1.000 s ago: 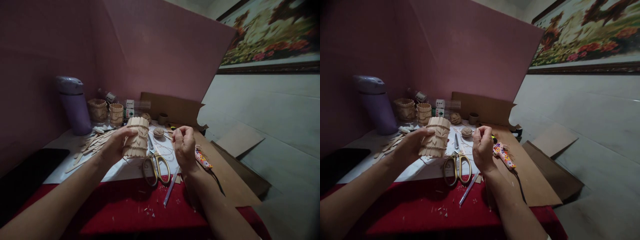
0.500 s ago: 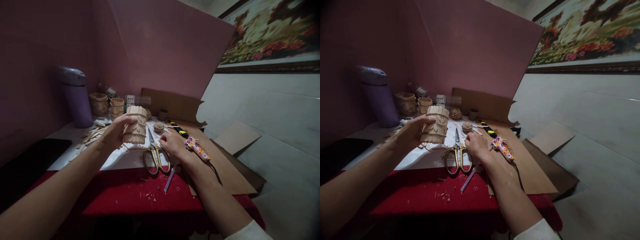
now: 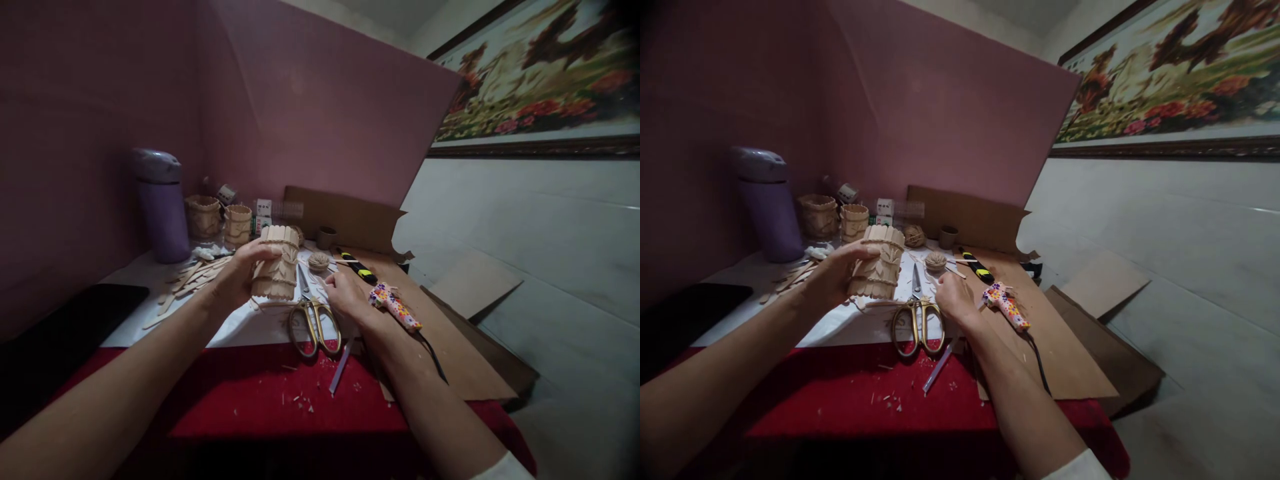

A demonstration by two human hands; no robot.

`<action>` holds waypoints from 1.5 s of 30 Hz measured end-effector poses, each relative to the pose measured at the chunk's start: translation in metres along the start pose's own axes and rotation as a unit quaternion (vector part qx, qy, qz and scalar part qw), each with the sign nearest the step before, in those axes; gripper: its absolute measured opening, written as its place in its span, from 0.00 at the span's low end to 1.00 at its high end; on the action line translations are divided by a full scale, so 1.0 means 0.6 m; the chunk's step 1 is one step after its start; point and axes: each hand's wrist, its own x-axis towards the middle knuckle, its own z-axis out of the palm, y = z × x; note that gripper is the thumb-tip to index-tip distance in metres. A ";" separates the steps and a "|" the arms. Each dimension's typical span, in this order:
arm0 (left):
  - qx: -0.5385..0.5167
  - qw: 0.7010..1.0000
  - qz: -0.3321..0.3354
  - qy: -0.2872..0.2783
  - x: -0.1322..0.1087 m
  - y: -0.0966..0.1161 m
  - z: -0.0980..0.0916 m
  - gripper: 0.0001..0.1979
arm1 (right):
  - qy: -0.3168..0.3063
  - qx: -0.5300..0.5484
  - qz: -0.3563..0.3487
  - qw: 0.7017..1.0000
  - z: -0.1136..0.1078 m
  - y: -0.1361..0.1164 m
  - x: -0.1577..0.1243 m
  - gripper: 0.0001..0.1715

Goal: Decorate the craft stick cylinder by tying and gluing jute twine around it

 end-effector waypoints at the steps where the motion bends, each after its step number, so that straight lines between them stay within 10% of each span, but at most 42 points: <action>1: -0.001 1.000 -0.004 -0.001 0.000 -0.002 0.000 0.19 | 0.017 0.008 0.000 1.000 -0.005 0.000 -0.001 0.10; 7: 0.002 0.999 -0.023 -0.030 -0.007 -0.009 0.006 0.19 | 0.192 0.161 -0.139 0.958 -0.028 -0.020 -0.036 0.10; 14: 0.007 0.999 -0.015 -0.040 -0.016 -0.009 0.022 0.20 | 0.246 0.159 -0.352 0.889 -0.035 -0.038 -0.083 0.07; 45: 0.019 0.999 0.017 -0.045 -0.015 -0.019 0.025 0.18 | 0.282 0.124 -0.344 0.887 -0.040 -0.047 -0.092 0.08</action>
